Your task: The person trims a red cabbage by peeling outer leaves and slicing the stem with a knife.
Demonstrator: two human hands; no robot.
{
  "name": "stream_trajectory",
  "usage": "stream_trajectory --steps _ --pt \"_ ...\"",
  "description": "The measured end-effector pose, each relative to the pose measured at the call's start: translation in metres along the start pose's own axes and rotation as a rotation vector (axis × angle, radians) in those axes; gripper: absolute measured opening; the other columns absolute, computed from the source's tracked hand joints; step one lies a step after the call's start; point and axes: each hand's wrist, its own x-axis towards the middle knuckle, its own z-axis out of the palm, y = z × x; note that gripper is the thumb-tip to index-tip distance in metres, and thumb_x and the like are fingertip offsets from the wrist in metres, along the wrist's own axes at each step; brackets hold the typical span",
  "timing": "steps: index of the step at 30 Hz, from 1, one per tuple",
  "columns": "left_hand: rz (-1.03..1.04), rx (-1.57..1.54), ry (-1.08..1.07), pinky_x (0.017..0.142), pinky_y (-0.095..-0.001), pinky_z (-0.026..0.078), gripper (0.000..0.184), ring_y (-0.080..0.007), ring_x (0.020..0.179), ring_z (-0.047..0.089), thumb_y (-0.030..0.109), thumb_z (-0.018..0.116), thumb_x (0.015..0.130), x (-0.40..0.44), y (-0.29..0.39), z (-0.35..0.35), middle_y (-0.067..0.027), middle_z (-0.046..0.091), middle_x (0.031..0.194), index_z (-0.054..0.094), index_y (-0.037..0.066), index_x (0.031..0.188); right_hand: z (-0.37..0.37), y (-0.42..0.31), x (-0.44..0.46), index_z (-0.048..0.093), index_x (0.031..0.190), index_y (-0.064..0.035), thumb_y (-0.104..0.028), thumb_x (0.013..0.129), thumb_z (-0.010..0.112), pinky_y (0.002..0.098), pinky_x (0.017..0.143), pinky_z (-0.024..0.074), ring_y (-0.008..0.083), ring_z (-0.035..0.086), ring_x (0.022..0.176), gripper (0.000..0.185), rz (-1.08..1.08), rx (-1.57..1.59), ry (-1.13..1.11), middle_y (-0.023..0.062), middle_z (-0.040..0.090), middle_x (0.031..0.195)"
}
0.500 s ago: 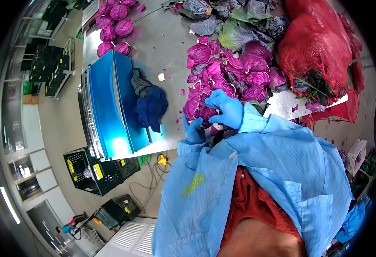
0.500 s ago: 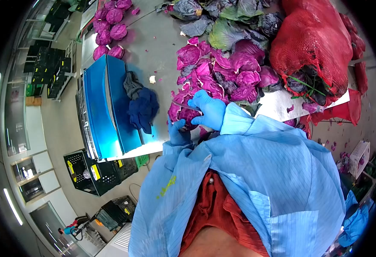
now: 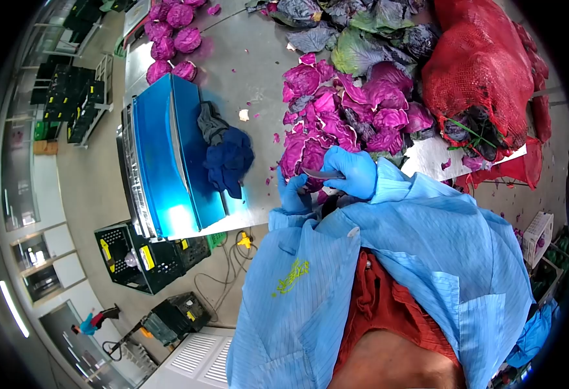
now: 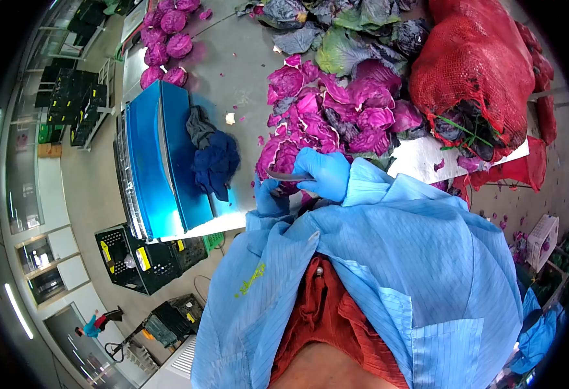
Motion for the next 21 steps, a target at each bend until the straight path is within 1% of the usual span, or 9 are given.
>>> stream_trajectory --steps 3,5,7,11,15,16,18,19,21 --pt "-0.155 -0.138 -0.166 0.099 -0.0438 0.045 0.057 -0.0292 0.106 0.059 0.023 0.061 0.076 0.003 0.000 0.001 -0.0149 0.061 0.117 0.050 0.002 0.128 0.005 0.010 -0.004 0.057 0.107 -0.0121 -0.012 0.070 0.072 0.0403 0.062 0.0515 0.0311 0.064 0.082 0.041 -0.311 -0.046 0.071 0.0096 0.056 0.101" --pt "-0.381 -0.173 -0.199 0.109 -0.0474 0.037 0.064 -0.0333 0.123 0.051 0.031 0.061 0.077 -0.019 0.033 0.045 -0.0179 0.052 0.134 0.048 0.002 0.132 0.000 0.003 -0.007 0.057 0.108 -0.0124 -0.014 0.073 0.069 0.0399 0.063 0.0523 0.0298 0.064 0.083 0.037 -0.301 -0.105 -0.110 0.0089 0.055 0.103" --pt "-0.371 -0.147 -0.135 0.109 -0.0481 0.037 0.072 -0.0348 0.125 0.049 0.033 0.062 0.075 -0.025 0.045 0.058 -0.0177 0.050 0.137 0.043 0.002 0.137 0.006 0.010 -0.004 0.057 0.111 -0.0132 -0.019 0.078 0.065 0.0393 0.063 0.0536 0.0275 0.065 0.083 0.034 -0.395 -0.041 -0.236 0.0074 0.053 0.107" --pt "-0.286 -0.234 -0.120 0.108 -0.0523 0.037 0.077 -0.0363 0.128 0.045 0.035 0.063 0.073 -0.027 0.051 0.067 -0.0181 0.048 0.139 0.040 0.004 0.140 -0.004 0.009 -0.008 0.057 0.108 -0.0108 -0.014 0.075 0.071 0.0367 0.065 0.0528 0.0266 0.064 0.085 0.036 -0.340 -0.056 -0.121 0.0078 0.054 0.106" --pt "-0.315 -0.363 -0.260 0.111 -0.0554 0.033 0.087 -0.0397 0.132 0.041 0.033 0.064 0.069 -0.030 0.058 0.071 -0.0199 0.041 0.143 0.032 0.003 0.144 -0.018 0.005 -0.008 0.056 0.113 -0.0038 -0.005 0.075 0.076 0.0326 0.082 0.0497 0.0222 0.060 0.098 0.042 -0.076 0.228 0.145 0.0126 0.057 0.109" --pt "-0.288 -0.353 -0.267 0.111 -0.0549 0.033 0.088 -0.0393 0.132 0.042 0.032 0.065 0.068 -0.031 0.058 0.072 -0.0198 0.041 0.143 0.032 0.002 0.144 -0.023 0.005 -0.004 0.054 0.127 -0.0061 -0.008 0.076 0.076 0.0311 0.084 0.0487 0.0200 0.059 0.099 0.056 -0.065 0.120 0.237 0.0133 0.056 0.116" --pt "-0.235 -0.330 -0.288 0.112 -0.0541 0.033 0.090 -0.0386 0.132 0.042 0.030 0.067 0.067 -0.030 0.059 0.077 -0.0197 0.041 0.144 0.031 0.002 0.144 -0.037 -0.008 0.002 0.053 0.132 -0.0112 -0.020 0.077 0.075 0.0350 0.085 0.0506 0.0300 0.061 0.101 0.060 0.157 0.065 0.291 0.0151 0.057 0.118" --pt "-0.250 -0.331 -0.306 0.112 -0.0534 0.033 0.090 -0.0382 0.131 0.042 0.029 0.068 0.066 -0.030 0.058 0.076 -0.0197 0.041 0.144 0.032 0.001 0.144 -0.032 0.007 0.006 0.041 0.145 -0.0145 -0.016 0.079 0.075 0.0295 0.080 0.0485 0.0181 0.057 0.086 0.074 0.010 -0.117 0.362 0.0123 0.057 0.116" --pt "-0.276 -0.330 -0.341 0.112 -0.0520 0.033 0.091 -0.0375 0.131 0.043 0.026 0.069 0.065 -0.028 0.056 0.069 -0.0197 0.042 0.143 0.032 0.000 0.144 -0.032 0.009 0.010 0.041 0.145 -0.0145 -0.019 0.079 0.075 0.0294 0.076 0.0482 0.0169 0.055 0.080 0.074 0.043 -0.015 0.332 0.0117 0.057 0.114"
